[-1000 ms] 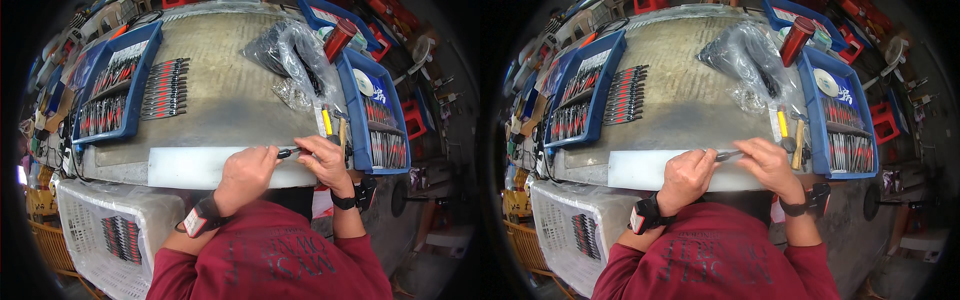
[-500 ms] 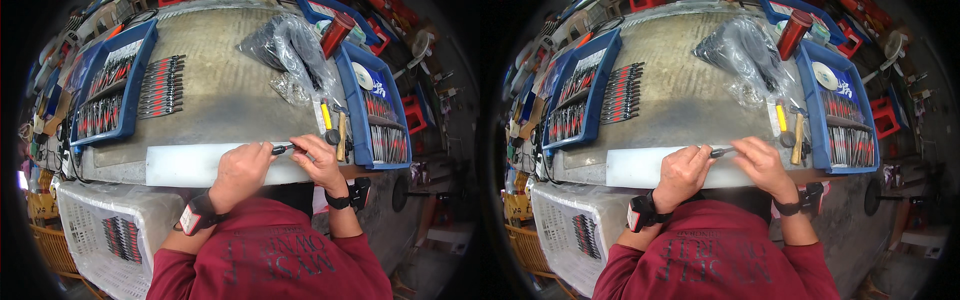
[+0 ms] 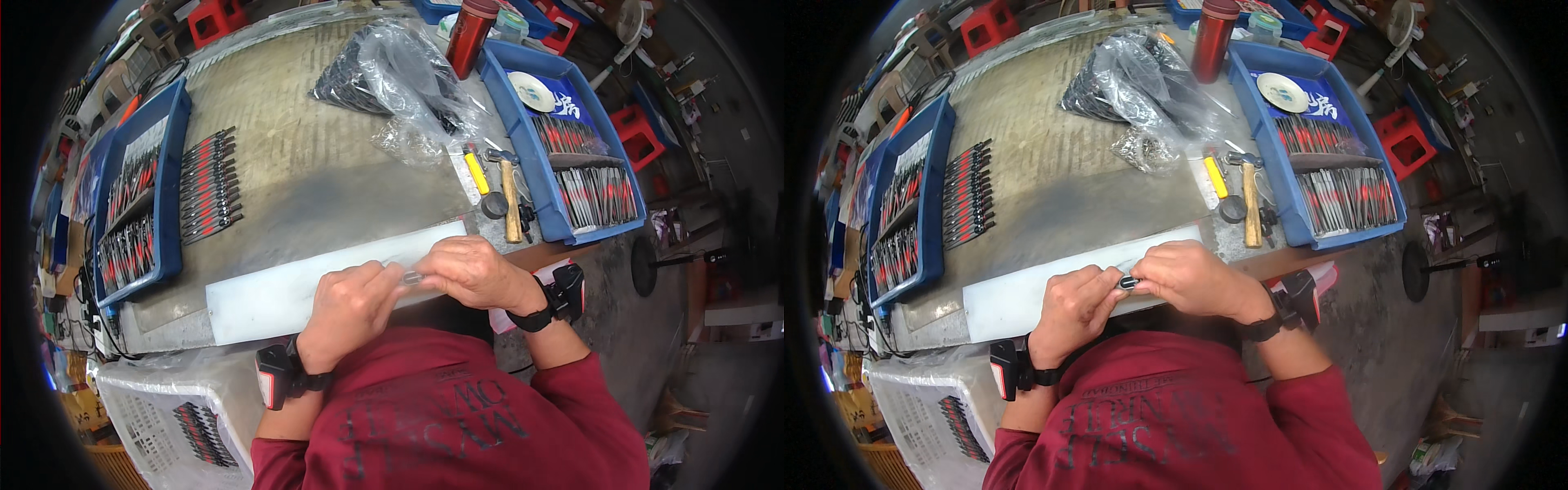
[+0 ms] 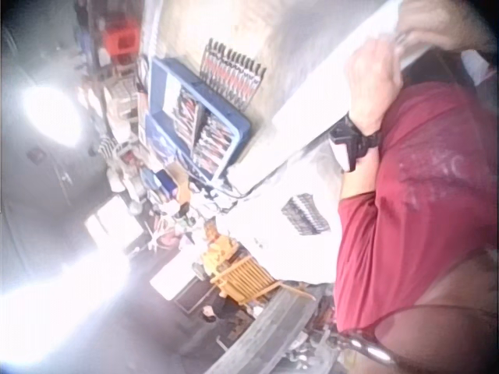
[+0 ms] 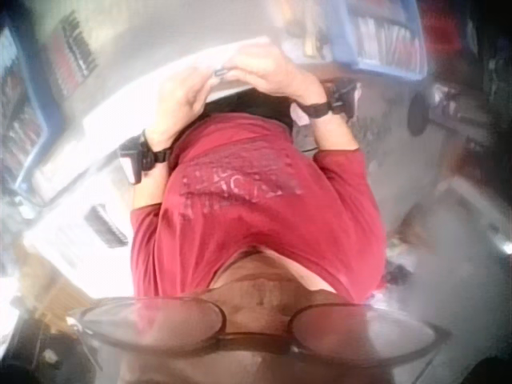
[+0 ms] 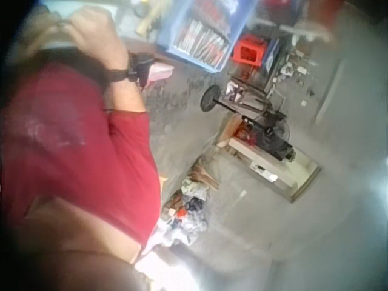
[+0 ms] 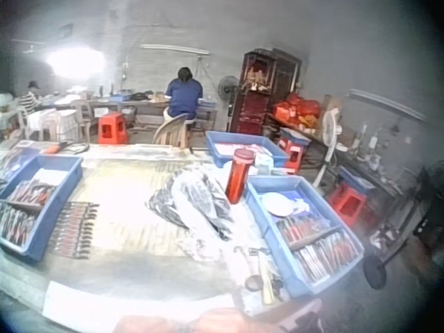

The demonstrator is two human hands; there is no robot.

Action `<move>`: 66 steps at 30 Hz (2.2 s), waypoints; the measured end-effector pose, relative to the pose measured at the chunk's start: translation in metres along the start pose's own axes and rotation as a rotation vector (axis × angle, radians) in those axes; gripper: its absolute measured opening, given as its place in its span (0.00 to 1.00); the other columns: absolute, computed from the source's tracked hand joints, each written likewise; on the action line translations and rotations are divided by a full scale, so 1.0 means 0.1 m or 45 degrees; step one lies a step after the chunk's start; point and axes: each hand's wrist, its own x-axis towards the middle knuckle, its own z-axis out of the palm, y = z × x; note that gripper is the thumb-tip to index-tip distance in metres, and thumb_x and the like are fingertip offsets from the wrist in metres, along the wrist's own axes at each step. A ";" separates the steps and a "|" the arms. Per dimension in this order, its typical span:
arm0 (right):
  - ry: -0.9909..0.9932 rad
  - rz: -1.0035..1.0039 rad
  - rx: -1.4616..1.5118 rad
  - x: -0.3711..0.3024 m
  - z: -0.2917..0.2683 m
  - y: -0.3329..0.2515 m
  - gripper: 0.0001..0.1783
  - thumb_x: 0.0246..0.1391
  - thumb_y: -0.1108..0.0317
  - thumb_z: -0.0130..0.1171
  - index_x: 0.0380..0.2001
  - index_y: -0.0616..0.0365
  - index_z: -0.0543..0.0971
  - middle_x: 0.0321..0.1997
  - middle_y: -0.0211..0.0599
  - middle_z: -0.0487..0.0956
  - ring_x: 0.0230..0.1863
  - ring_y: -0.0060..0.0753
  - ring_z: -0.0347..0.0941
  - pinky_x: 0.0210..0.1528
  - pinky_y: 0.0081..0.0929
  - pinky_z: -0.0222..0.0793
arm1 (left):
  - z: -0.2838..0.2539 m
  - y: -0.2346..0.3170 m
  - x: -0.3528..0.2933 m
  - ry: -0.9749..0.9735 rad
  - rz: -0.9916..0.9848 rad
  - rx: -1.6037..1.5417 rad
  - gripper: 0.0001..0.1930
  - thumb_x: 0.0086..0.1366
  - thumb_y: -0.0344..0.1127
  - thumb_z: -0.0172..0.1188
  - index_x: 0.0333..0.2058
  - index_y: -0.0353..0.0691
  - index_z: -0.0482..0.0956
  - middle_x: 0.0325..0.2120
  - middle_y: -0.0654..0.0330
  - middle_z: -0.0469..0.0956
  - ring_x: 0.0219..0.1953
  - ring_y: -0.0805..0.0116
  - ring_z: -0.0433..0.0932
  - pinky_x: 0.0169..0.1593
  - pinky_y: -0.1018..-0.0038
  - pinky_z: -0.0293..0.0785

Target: The person repeatedly picks up a metal rod with a red band, attaches a small metal ring, and places the assembled unit into a blue tray. The person handles multiple rods and rings in a repetitive sequence.

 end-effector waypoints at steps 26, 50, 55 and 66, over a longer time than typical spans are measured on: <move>-0.006 -0.061 -0.042 -0.03 -0.14 -0.02 0.09 0.45 0.69 0.64 0.26 0.59 0.74 0.22 0.40 0.72 0.25 0.46 0.71 0.28 0.35 0.67 | 0.08 0.22 -0.02 0.105 -0.029 0.035 0.09 0.55 0.29 0.62 0.33 0.39 0.73 0.16 0.59 0.66 0.17 0.60 0.69 0.20 0.67 0.64; 0.181 0.084 -0.100 -0.11 0.04 -0.03 0.10 0.40 0.73 0.66 0.29 0.63 0.79 0.23 0.39 0.76 0.25 0.41 0.74 0.27 0.32 0.69 | 0.12 0.14 -0.02 0.160 0.008 0.155 0.07 0.55 0.32 0.59 0.30 0.39 0.71 0.16 0.60 0.65 0.18 0.62 0.70 0.21 0.67 0.66; 0.134 0.038 -0.023 -0.10 0.00 0.05 0.11 0.41 0.73 0.66 0.30 0.63 0.79 0.24 0.39 0.76 0.25 0.40 0.74 0.28 0.31 0.69 | 0.17 0.13 -0.01 0.191 0.019 0.152 0.06 0.55 0.31 0.59 0.29 0.40 0.70 0.16 0.60 0.64 0.18 0.63 0.70 0.21 0.67 0.66; 0.149 0.233 0.006 -0.14 0.01 0.14 0.17 0.43 0.73 0.66 0.39 0.65 0.79 0.28 0.39 0.77 0.28 0.36 0.73 0.31 0.27 0.68 | 0.21 0.01 0.00 0.232 -0.010 0.214 0.12 0.52 0.27 0.63 0.35 0.36 0.73 0.18 0.59 0.67 0.19 0.62 0.70 0.22 0.68 0.66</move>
